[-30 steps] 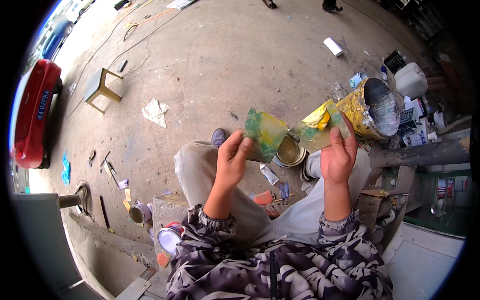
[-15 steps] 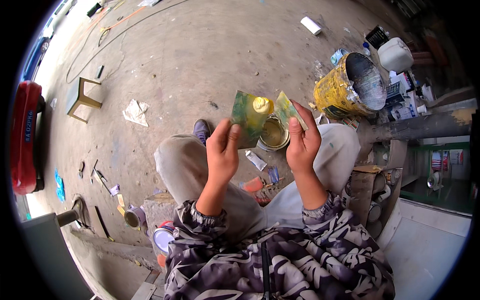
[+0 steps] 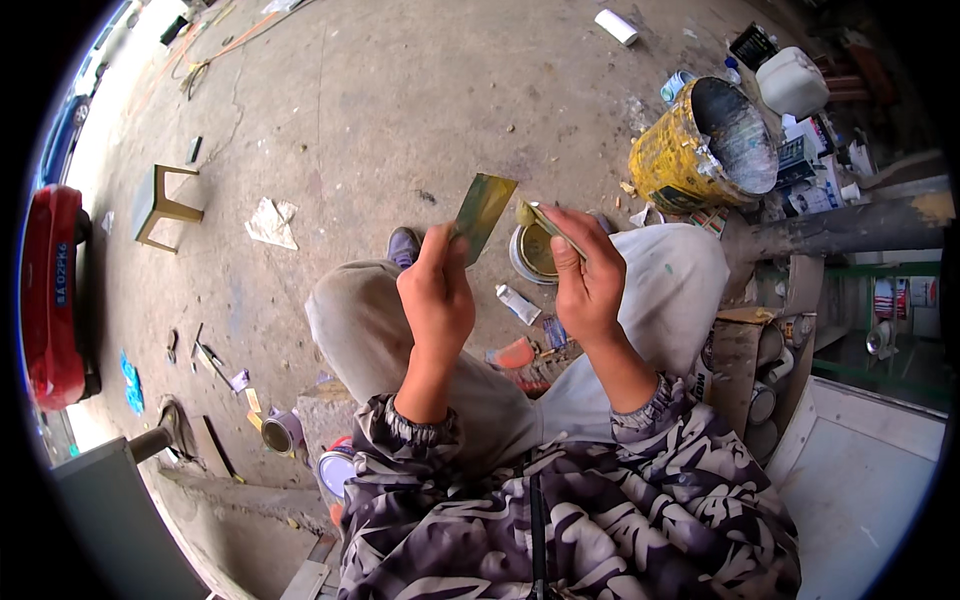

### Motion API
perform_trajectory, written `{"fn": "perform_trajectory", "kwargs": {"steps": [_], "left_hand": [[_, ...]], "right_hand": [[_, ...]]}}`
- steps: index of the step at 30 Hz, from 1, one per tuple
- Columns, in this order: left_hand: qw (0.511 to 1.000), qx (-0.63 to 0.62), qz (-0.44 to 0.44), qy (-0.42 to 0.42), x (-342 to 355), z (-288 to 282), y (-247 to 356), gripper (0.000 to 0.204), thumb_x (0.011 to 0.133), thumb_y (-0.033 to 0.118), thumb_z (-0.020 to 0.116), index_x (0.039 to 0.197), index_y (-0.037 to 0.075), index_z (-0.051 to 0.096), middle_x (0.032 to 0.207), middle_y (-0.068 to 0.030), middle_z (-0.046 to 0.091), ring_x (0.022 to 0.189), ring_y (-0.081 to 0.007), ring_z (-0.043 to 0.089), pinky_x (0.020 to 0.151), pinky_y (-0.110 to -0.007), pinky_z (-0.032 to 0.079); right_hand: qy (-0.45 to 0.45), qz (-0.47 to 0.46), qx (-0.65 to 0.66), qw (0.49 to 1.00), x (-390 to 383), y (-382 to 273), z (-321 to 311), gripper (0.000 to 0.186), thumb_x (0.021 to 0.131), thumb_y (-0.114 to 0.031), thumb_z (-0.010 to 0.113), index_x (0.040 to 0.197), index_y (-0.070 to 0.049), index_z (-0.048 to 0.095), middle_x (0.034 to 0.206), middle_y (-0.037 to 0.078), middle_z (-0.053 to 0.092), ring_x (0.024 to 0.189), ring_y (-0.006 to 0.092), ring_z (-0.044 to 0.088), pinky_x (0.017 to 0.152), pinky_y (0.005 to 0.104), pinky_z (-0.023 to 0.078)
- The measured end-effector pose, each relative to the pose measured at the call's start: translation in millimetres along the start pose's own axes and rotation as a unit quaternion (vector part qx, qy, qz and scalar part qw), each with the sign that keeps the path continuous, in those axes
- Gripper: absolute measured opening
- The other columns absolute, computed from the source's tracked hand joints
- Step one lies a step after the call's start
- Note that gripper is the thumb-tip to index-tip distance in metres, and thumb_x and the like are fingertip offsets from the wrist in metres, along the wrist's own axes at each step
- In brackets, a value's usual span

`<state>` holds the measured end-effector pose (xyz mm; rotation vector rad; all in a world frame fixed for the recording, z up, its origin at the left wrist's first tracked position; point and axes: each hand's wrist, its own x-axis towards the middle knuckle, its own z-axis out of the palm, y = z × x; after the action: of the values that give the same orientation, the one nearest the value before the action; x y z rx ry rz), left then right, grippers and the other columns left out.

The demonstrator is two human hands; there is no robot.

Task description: The person scoops yellow body filler from a can onto a putty knife, mixes it briefly, and then applies it to a damaged area on the rear quarter panel of a red car. The person smooths the filler over the damaged surface using the putty knife.

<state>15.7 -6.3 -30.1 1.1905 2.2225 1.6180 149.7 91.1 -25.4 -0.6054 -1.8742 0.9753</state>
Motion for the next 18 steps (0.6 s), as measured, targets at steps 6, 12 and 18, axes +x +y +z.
{"fn": "perform_trajectory", "kwargs": {"steps": [6,12,18], "left_hand": [[0.999,0.029,0.042,-0.012,-0.6,4.5,2.2,0.015,0.088,-0.001,0.059,0.102,0.005,0.061,0.064,-0.0185,0.053,0.055,-0.0347,0.056,0.049,-0.033,0.042],[0.999,-0.019,0.032,0.003,-0.7,4.0,-4.6,0.011,0.091,0.003,0.058,0.102,0.003,0.06,0.063,-0.015,0.049,0.052,-0.0201,0.05,0.05,-0.029,0.04],[0.935,-0.316,-0.106,-0.124,4.6,-16.1,-13.5,0.019,0.1,0.016,0.052,0.092,-0.001,0.055,0.081,0.008,0.047,0.074,-0.0022,0.038,0.063,-0.018,0.032]], "right_hand": [[0.011,-0.029,-0.001,1.0,1.7,-7.9,20.6,0.025,0.093,-0.001,0.053,0.116,0.0,0.063,0.109,0.015,0.065,0.099,0.0277,0.063,0.085,0.0333,0.049],[-0.039,-0.009,0.009,0.999,-8.1,6.8,10.2,0.026,0.093,-0.002,0.051,0.116,-0.003,0.063,0.108,0.014,0.065,0.095,0.0277,0.064,0.082,0.0323,0.049],[-0.025,0.121,0.367,0.922,36.9,-22.0,-31.3,0.03,0.096,-0.006,0.053,0.124,0.005,0.055,0.121,0.014,0.061,0.111,0.0227,0.058,0.098,0.0348,0.043]]}}
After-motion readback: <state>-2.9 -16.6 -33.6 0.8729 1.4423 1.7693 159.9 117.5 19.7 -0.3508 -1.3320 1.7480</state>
